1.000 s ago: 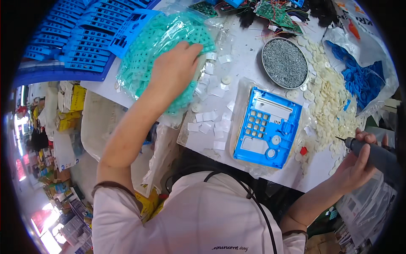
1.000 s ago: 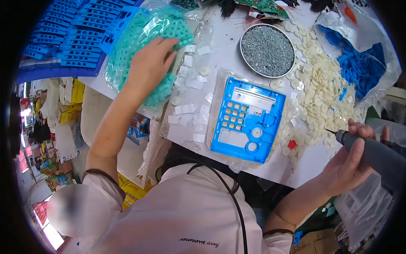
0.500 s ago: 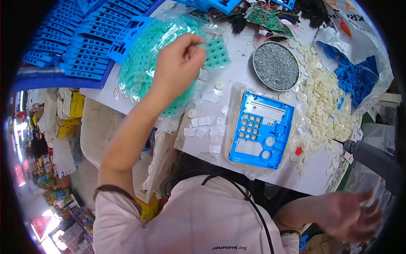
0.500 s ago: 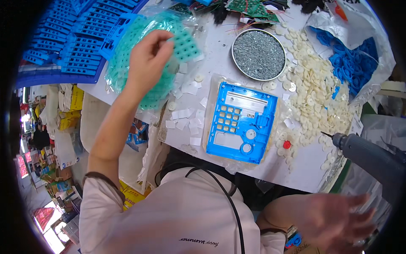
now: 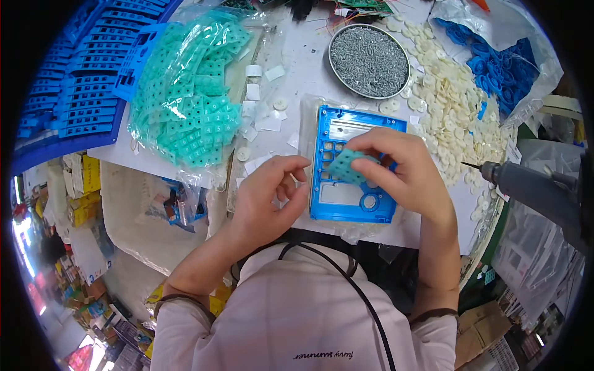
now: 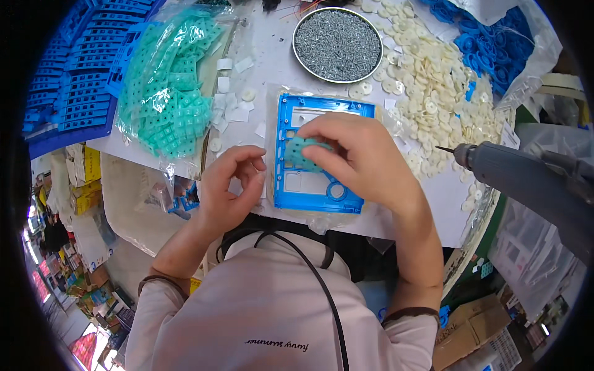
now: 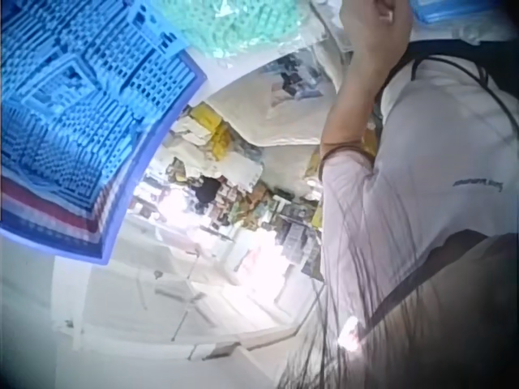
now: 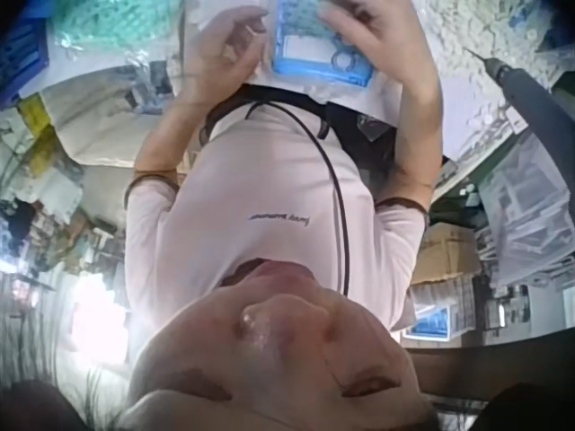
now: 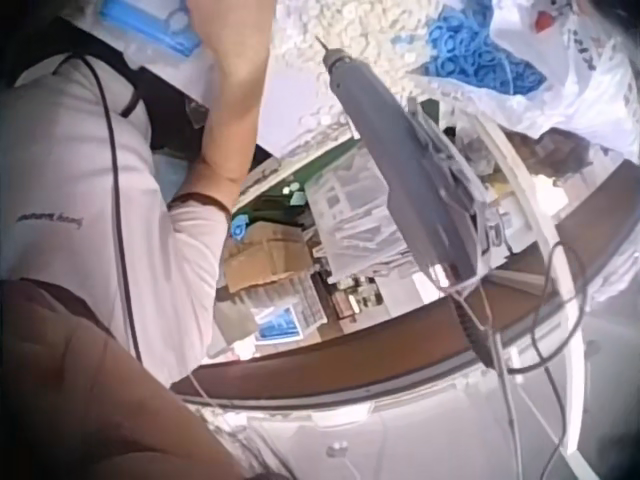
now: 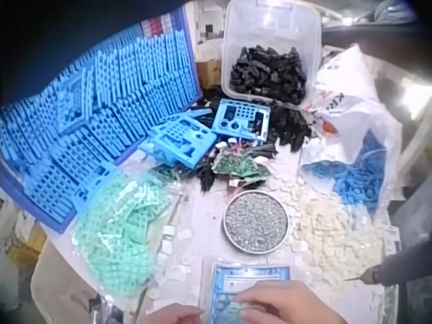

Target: Assembling small electronic components and plastic parts using an electric screwdriver at a factory workbench.

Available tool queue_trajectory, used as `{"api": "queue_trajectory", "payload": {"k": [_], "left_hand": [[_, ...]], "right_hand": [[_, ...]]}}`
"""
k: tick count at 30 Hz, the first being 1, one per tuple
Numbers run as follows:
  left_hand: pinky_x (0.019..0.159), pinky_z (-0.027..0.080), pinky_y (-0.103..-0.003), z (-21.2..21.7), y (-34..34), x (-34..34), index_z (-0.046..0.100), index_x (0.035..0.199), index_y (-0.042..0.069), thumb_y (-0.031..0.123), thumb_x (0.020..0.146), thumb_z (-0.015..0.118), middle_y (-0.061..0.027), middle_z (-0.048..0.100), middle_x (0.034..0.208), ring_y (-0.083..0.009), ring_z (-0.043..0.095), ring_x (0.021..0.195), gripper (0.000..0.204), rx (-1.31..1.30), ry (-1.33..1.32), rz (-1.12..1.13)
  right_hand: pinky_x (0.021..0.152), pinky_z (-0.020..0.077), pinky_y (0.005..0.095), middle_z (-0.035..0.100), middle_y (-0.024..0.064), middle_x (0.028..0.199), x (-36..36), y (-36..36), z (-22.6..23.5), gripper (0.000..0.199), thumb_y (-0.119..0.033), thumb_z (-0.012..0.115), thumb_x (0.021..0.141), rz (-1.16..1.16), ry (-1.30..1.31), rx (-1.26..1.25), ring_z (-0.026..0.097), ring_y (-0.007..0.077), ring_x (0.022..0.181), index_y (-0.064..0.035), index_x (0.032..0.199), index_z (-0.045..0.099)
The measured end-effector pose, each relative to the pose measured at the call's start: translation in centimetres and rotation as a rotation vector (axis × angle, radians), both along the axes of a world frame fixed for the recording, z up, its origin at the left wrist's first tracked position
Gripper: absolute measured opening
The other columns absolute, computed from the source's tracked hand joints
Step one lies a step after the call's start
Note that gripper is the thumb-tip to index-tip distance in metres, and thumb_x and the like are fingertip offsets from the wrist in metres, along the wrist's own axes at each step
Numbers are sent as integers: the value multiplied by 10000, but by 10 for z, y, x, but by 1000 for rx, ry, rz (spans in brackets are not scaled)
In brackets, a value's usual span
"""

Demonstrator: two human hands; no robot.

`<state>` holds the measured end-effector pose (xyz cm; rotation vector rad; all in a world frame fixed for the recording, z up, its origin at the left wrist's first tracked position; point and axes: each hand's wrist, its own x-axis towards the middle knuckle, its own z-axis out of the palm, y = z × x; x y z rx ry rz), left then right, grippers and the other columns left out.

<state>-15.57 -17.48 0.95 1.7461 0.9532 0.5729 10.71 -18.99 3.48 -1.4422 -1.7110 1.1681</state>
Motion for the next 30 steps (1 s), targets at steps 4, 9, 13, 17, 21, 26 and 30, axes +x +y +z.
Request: {"api": "queue_trajectory", "payload": {"k": [4,9,13,17,21,26,30], "left_hand": [[647,525,-332,-15,9,2,673,1109,55,-23,787,744,-96,666,975,-250,659,785,339,429,-2,-82],[664,525,-382,-20,11,2,692,1079,70,-5,734,761,-80,661,984,-280,643,804,360,587,8,-163],[664,517,-388,-28,14,-1,695,1087,72,5,727,766,-80,658,989,-274,642,803,373,596,-2,-192],[670,502,-391,-27,16,0,702,1084,72,27,735,763,-79,650,988,-270,633,798,357,612,20,-229],[679,485,-400,-26,19,1,709,1085,74,39,741,765,-80,643,997,-269,624,796,351,632,81,-293],[690,476,-407,-27,19,1,704,1114,73,11,732,772,-80,642,1003,-279,617,802,393,662,61,-293],[686,472,-410,-26,20,2,700,1100,61,7,731,771,-80,640,1000,-279,614,797,380,657,54,-305]], "right_hand": [[682,531,334,717,134,955,-4,9,-20,229,-127,741,899,157,-89,98,691,252,805,-9,1095,721],[732,551,382,714,176,983,-11,16,-24,211,-110,720,903,115,-173,161,693,345,839,-2,1085,713],[744,558,388,714,171,978,-10,16,-26,206,-96,715,902,115,-170,189,696,343,840,-1,1085,709],[745,561,391,708,164,1016,-10,14,-28,217,-86,728,890,106,-197,205,696,338,838,-10,1092,706],[766,561,392,685,155,1113,-18,9,-19,276,-79,749,866,-5,-303,244,692,335,891,-28,1132,697],[929,510,478,615,160,1322,-29,-22,-16,527,-189,808,788,15,-456,469,590,373,1217,-21,1258,639],[1165,282,625,405,196,1592,-48,-48,-19,848,-471,775,794,186,-656,269,323,364,1520,21,1436,519]]}}
